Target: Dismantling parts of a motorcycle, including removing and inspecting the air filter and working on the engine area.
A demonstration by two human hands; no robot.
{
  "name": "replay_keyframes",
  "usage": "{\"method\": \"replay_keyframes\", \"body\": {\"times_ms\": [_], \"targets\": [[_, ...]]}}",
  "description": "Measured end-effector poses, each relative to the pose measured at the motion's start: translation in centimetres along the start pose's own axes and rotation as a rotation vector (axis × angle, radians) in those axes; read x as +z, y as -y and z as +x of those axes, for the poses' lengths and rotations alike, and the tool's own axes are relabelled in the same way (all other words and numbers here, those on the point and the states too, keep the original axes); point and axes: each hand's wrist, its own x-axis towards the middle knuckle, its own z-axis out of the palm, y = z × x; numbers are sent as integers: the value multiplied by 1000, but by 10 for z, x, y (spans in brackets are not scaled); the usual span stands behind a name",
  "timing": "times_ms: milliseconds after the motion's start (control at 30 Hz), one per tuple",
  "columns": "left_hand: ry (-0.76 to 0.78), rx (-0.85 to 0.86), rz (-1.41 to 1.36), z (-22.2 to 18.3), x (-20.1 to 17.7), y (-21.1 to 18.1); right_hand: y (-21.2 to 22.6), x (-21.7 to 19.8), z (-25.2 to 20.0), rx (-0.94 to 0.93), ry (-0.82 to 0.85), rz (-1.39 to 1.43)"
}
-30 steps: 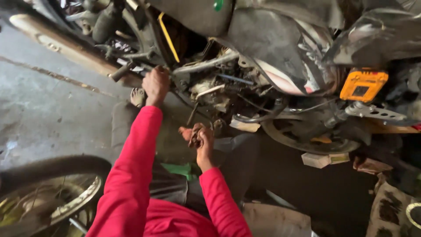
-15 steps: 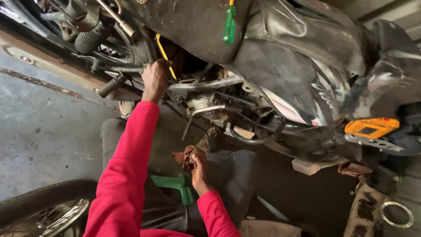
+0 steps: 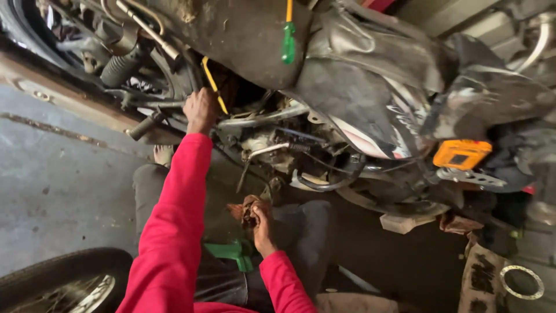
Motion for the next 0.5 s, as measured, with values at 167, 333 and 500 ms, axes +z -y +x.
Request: {"method": "replay_keyframes", "body": {"times_ms": [167,333,500], "targets": [[69,-100,-64,-16,-20,8,1,-12,1,52,-44,39],[240,-220,-436,-27,-79,-9,10,2,-5,75,50,182],[192,-267,-569,-18,-157,-64,33,23,-23,170,94,242]]}}
